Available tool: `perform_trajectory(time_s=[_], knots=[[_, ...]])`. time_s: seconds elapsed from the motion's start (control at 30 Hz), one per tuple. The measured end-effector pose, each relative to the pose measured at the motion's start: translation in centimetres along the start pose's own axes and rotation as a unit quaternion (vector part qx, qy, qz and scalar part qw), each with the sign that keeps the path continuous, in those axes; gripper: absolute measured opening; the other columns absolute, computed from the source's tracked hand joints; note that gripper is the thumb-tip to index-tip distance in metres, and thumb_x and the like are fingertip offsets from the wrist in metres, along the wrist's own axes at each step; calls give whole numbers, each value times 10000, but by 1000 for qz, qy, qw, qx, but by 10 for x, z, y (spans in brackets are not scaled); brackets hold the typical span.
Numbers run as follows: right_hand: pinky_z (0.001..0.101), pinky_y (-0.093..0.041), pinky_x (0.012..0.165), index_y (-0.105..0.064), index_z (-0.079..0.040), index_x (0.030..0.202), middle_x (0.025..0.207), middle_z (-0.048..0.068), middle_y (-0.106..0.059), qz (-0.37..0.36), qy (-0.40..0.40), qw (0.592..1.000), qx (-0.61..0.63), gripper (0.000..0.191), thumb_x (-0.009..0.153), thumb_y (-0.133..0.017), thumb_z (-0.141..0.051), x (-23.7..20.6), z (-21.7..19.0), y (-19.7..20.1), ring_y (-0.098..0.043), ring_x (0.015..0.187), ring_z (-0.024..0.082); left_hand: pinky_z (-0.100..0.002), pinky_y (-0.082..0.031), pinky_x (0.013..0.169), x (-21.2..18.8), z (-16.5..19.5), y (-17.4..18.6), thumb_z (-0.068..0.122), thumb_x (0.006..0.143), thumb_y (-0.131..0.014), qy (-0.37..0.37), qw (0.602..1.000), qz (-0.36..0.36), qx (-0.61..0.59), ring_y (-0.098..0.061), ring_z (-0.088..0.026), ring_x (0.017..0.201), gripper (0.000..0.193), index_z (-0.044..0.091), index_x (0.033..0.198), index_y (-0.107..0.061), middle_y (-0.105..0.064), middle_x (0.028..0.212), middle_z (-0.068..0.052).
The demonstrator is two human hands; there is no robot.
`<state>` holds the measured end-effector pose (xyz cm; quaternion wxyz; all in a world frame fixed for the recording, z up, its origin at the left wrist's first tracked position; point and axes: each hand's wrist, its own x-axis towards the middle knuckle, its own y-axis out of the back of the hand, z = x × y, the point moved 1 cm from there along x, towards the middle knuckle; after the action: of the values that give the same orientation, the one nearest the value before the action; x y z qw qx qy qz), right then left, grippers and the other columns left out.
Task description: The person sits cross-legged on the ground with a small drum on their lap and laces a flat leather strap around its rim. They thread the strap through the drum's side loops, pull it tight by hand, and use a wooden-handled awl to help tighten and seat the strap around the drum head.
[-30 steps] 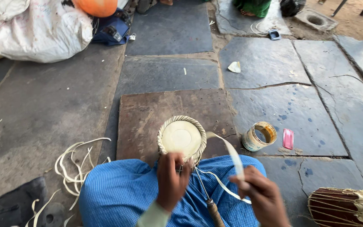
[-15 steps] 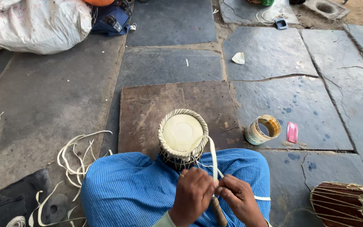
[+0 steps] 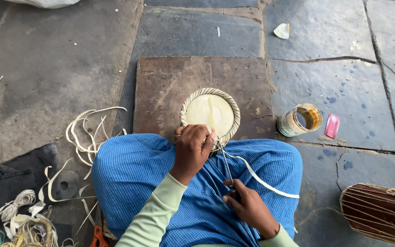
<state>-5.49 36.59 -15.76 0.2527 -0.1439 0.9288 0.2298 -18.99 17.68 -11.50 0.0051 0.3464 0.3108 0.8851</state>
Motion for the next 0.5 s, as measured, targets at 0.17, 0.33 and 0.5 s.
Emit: perform_trajectory(time_s=[0.17, 0.33, 0.5], knots=[[263, -530, 567, -626, -39, 1232, 727, -4, -566, -55, 37, 962, 265, 358, 925, -708, -203, 15, 26, -10, -613, 612, 105, -415, -414, 875, 0, 0, 1, 146, 986, -641, 32, 998, 29, -45, -666, -234, 888, 85, 84, 965, -586, -698, 959, -39], [242, -484, 503, -643, -32, 1168, 690, -2, -554, -31, 60, 960, 271, 303, 925, -723, -195, 29, 50, -33, -576, 556, 89, -404, -429, 871, -2, 12, 0, 208, 1037, -641, 36, 996, -19, -82, -657, -216, 843, 157, 110, 930, -580, -676, 878, -24], [238, -466, 484, -644, -24, 1152, 675, 10, -552, -23, 107, 944, 313, 292, 934, -725, -199, 33, 61, -40, -560, 533, 85, -430, -338, 867, 3, 8, -1, 218, 1007, -639, 19, 999, -12, 35, -627, -202, 831, 158, 141, 878, -592, -674, 805, 16]])
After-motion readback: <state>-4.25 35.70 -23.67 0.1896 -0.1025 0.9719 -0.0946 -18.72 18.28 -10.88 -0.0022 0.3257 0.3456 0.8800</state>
